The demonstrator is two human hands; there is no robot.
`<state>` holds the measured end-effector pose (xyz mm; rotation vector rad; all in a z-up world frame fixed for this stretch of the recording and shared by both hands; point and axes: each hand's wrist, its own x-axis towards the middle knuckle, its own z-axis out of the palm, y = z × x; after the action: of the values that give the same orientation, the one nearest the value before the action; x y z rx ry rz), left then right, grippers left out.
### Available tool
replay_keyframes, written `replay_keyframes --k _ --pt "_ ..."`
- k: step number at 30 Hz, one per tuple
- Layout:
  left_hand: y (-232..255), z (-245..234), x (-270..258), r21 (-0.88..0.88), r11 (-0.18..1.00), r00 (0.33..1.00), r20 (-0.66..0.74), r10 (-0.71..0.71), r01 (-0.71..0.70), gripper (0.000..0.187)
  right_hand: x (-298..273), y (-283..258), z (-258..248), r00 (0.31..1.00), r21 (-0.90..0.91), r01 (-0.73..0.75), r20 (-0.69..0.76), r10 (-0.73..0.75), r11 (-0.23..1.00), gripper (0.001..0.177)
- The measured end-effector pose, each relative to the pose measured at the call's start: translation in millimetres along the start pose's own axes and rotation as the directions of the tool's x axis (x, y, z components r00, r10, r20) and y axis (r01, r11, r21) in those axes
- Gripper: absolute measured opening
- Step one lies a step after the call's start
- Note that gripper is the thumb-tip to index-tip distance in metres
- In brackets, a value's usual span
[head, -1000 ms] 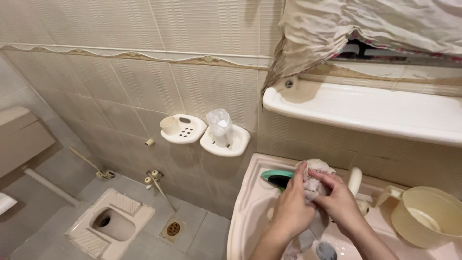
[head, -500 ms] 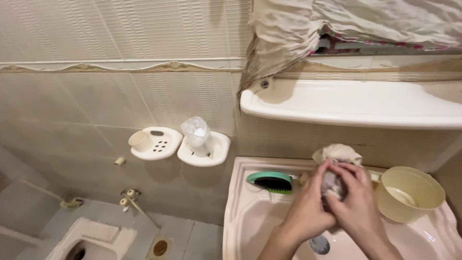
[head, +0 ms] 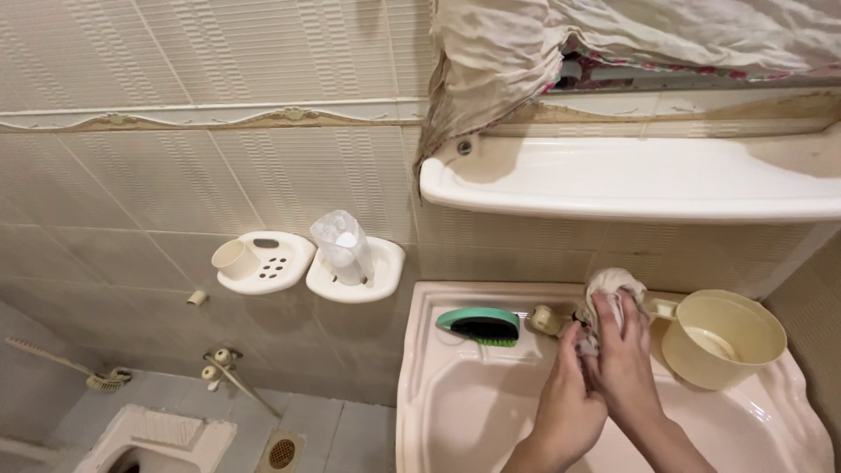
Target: The person cleans a bathroom sink and surrounding fixtures using a cloth and a yellow plastic jug. They wipe the sink basin, faucet, and wall-mounted soap dishes, then rinse the cloth under running water and wring it out before continuing to wipe the surfaces.
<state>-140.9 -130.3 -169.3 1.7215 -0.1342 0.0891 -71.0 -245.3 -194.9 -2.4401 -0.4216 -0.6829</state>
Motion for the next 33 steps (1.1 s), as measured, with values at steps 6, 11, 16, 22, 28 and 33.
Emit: replay_keyframes --k 6,11,16,22,28,33 --pt "9 6 2 0.036 0.999 0.984 -0.179 -0.005 0.012 0.069 22 19 1 0.998 -0.080 0.068 0.015 -0.067 0.994 0.057" --pt "5 4 0 0.132 0.990 0.972 -0.219 0.079 -0.050 0.068 58 63 10 0.976 -0.189 0.201 0.118 -0.181 0.961 0.046" --pt "5 -3 -9 0.103 0.994 0.967 -0.256 -0.017 0.045 0.067 88 131 31 0.692 0.318 -0.686 0.565 0.451 0.654 0.047" --pt "-12 -11 -5 0.115 0.993 0.953 -0.296 0.071 -0.038 0.067 53 152 62 0.697 0.605 -0.715 0.570 0.436 0.351 0.057" --pt "-9 -6 -2 0.105 0.993 0.959 -0.282 -0.016 0.048 0.066 -10 103 30 0.939 0.366 -0.335 0.210 0.273 0.868 0.077" --pt "-7 9 -1 0.078 0.996 0.963 -0.268 -0.021 0.043 0.062 -33 120 23 0.991 0.267 0.015 0.127 -0.050 0.964 0.088"
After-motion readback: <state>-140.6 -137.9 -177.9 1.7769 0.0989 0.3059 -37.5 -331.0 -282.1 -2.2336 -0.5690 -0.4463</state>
